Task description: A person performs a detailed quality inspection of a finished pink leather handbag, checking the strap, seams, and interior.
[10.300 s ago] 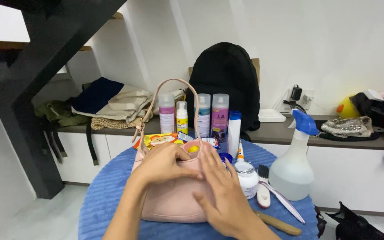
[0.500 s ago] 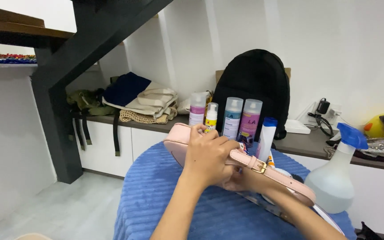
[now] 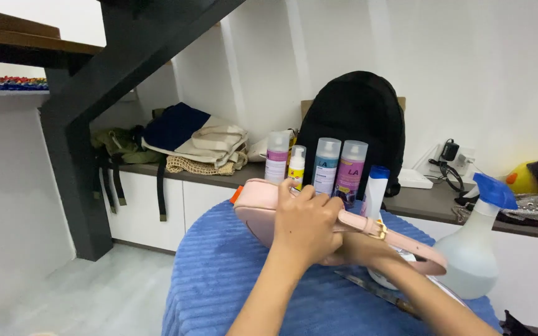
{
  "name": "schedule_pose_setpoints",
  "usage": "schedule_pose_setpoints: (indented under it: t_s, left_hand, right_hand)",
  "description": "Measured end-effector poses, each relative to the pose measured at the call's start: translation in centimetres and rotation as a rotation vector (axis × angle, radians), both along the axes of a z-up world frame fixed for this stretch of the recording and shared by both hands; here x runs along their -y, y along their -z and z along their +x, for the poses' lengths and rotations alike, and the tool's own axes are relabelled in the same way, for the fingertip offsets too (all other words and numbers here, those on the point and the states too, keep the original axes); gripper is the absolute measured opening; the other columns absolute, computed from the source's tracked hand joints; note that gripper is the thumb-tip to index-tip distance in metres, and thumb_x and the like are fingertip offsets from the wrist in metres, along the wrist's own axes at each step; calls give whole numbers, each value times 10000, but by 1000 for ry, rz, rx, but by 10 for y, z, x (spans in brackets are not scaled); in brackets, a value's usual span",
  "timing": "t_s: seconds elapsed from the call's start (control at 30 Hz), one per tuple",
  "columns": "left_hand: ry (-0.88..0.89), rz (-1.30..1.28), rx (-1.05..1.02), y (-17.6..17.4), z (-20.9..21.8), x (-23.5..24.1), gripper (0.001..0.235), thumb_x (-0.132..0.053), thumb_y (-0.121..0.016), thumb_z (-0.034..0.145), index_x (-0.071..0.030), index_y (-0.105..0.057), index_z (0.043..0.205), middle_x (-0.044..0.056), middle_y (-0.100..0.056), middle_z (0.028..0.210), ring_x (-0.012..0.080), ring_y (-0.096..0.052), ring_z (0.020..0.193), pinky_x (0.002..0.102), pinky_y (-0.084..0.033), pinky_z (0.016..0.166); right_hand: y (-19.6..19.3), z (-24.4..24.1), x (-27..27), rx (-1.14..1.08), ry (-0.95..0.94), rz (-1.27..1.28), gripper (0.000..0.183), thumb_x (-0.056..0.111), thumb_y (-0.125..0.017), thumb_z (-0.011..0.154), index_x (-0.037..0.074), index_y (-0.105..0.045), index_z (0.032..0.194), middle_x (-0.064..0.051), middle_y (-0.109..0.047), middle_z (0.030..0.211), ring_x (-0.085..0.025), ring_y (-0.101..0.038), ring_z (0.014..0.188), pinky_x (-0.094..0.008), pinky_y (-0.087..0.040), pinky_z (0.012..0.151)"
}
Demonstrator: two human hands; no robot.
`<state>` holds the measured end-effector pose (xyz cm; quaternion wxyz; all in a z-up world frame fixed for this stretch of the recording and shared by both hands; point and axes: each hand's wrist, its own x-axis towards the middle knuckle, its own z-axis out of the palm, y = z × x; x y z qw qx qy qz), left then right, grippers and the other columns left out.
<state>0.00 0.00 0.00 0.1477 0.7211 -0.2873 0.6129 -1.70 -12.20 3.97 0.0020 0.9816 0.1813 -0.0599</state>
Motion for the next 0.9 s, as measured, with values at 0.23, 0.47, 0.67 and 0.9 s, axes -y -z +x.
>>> schedule_pose_setpoints:
  t_s: [0.23, 0.47, 0.67, 0.9]
  left_hand:
    - [-81, -95, 36, -1, 4, -5, 155, -318, -628, 704, -178, -674, 751, 30, -633, 629, 221, -610, 719, 557, -382, 957]
    - [-124, -137, -52, -8, -13, -16, 301, -410, -706, 696, -142, -734, 830, 68, -707, 708, 260, -658, 791, 578, -368, 964]
    - [-342, -294, -18, -12, -8, -35, 337, -453, -634, 678, -168, -760, 806, -19, -685, 688, 240, -606, 691, 525, -352, 889]
    - [-343, -327, -20, -14, -18, -31, 341, -296, -715, 484, -175, -730, 802, 24, -621, 596, 267, -560, 632, 500, -346, 808]
  right_hand:
    - [56, 46, 27, 138, 325, 71, 352, 810, -567, 736, 557, -676, 956, 340, -704, 1097, 66, -679, 1111, -235, -598, 857]
    - [60, 58, 42, 370, 175, 122, 264, 512, -598, 884, 352, -788, 972, 76, -794, 914, -207, -749, 1016, -357, -583, 802]
    - [96, 33, 58, 1211, -434, -123, 631, 237, -652, 738, 272, -576, 1364, 89, -594, 1387, -392, -396, 1387, -623, -265, 1064]
    - [82, 16, 52, 1028, -512, -103, 549, 399, -603, 894, 219, -533, 1408, 7, -769, 1126, -322, -198, 1549, -728, -113, 1110]
